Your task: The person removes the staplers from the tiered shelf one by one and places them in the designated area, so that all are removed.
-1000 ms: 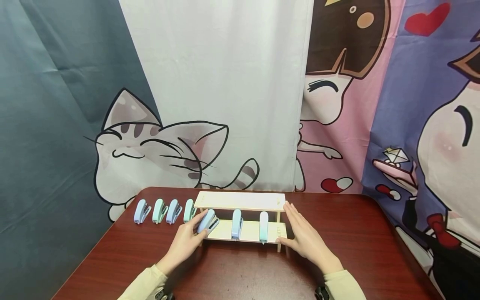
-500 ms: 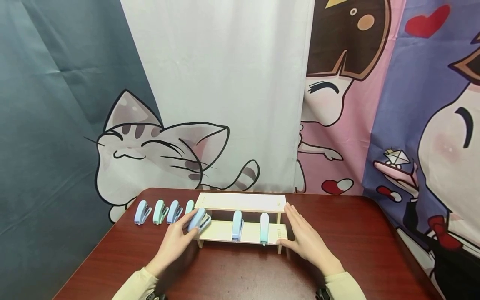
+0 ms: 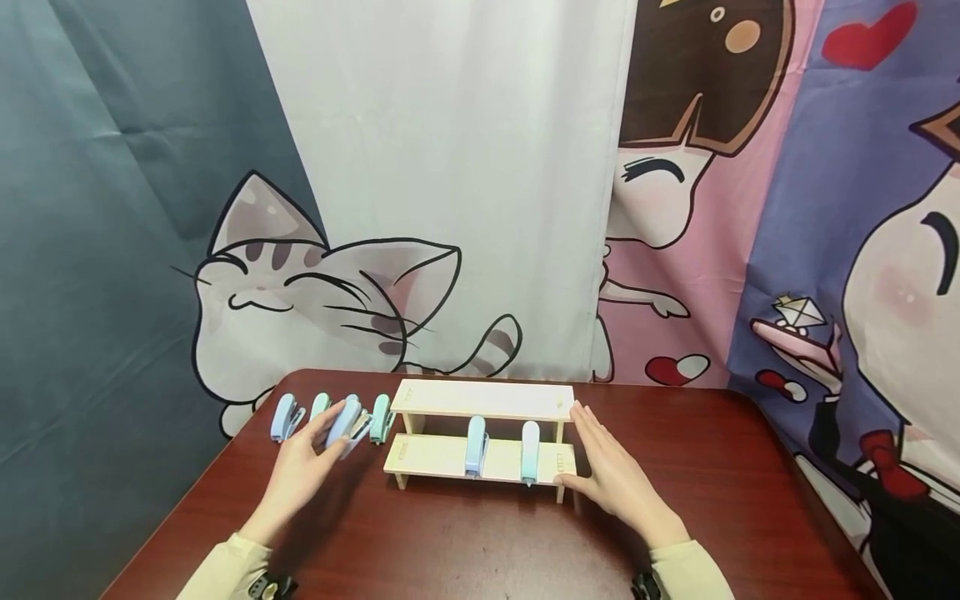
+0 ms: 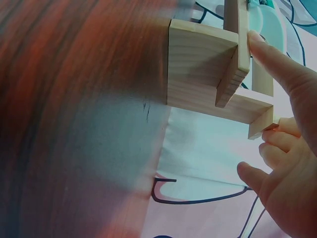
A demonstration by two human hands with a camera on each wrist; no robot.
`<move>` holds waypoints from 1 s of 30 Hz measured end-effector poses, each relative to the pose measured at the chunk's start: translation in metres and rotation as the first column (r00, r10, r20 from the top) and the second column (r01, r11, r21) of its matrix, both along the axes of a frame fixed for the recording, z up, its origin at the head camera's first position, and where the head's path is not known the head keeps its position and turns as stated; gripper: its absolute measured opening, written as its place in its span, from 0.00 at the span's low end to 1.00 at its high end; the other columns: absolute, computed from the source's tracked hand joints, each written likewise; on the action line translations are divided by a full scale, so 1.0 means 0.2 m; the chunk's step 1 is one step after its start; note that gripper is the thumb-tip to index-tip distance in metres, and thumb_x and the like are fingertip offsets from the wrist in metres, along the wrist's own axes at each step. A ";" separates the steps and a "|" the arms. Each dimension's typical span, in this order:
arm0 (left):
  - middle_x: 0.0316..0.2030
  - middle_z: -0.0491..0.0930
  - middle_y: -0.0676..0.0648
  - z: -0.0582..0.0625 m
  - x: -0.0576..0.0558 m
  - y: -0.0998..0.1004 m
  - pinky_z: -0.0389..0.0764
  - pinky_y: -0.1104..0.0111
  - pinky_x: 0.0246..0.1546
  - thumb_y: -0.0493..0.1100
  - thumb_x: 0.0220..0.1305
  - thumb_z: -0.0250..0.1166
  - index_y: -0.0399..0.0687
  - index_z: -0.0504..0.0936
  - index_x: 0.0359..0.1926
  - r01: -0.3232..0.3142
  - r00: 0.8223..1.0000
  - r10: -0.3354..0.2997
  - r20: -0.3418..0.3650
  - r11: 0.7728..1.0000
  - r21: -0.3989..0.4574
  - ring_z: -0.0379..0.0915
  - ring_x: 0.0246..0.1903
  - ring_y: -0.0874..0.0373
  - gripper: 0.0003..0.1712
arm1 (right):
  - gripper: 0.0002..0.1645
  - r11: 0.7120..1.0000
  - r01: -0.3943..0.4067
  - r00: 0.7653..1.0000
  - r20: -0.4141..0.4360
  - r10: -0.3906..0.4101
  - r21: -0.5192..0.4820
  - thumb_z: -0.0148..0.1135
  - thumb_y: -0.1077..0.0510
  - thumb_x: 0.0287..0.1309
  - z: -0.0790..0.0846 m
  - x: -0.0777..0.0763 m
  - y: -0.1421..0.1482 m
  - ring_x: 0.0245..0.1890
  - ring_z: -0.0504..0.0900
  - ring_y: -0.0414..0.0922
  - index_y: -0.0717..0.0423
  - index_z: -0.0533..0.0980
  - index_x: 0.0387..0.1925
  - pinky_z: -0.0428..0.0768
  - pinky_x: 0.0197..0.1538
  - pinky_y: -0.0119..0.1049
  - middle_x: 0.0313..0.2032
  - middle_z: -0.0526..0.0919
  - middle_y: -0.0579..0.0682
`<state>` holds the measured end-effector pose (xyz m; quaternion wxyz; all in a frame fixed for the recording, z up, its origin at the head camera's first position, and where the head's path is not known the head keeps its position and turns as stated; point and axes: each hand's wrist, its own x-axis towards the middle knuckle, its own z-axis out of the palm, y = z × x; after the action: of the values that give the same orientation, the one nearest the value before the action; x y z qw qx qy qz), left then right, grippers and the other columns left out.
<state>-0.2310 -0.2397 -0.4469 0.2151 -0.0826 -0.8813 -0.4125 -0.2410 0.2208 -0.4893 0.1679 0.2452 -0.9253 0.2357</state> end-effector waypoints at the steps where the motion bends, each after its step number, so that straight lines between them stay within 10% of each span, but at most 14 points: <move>1: 0.56 0.80 0.33 0.01 0.00 -0.02 0.83 0.54 0.44 0.30 0.60 0.68 0.40 0.76 0.67 -0.008 1.000 0.008 0.001 1.000 0.001 0.81 0.50 0.45 0.32 | 0.67 1.000 0.001 1.000 0.000 -0.001 0.001 0.79 0.42 0.47 0.00 0.00 0.00 0.74 0.58 0.62 0.63 0.53 0.78 0.38 0.66 0.14 0.76 0.56 0.62; 17: 0.58 0.76 0.26 0.08 0.04 -0.34 0.84 0.54 0.41 0.29 0.65 0.64 0.37 0.70 0.70 -0.146 0.989 0.147 0.035 0.989 -0.038 0.78 0.54 0.35 0.32 | 0.66 1.000 0.001 1.000 -0.024 -0.001 0.006 0.80 0.43 0.46 0.00 0.00 0.01 0.73 0.59 0.63 0.62 0.53 0.78 0.38 0.66 0.14 0.76 0.57 0.62; 24: 0.59 0.75 0.28 0.08 0.07 -0.54 0.80 0.75 0.32 0.33 0.66 0.65 0.36 0.70 0.70 -0.239 0.959 0.242 0.144 0.970 -0.043 0.76 0.56 0.34 0.32 | 0.66 1.000 -0.007 0.999 -0.033 0.007 0.004 0.80 0.43 0.46 -0.01 0.01 0.01 0.72 0.60 0.63 0.62 0.54 0.77 0.38 0.66 0.14 0.76 0.57 0.62; 30: 0.60 0.74 0.27 0.05 0.07 -0.68 0.82 0.72 0.32 0.34 0.67 0.64 0.35 0.68 0.71 -0.301 0.926 0.301 0.228 0.953 -0.032 0.75 0.57 0.35 0.33 | 0.66 1.000 -0.001 0.999 -0.033 0.001 0.010 0.80 0.41 0.46 -0.01 0.00 0.01 0.73 0.59 0.62 0.61 0.54 0.77 0.39 0.67 0.15 0.76 0.57 0.61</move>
<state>-0.2169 -0.3759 -0.4368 0.1724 0.1022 -0.9017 -0.3831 -0.2416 0.2234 -0.4908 0.1816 0.2503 -0.9235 0.2271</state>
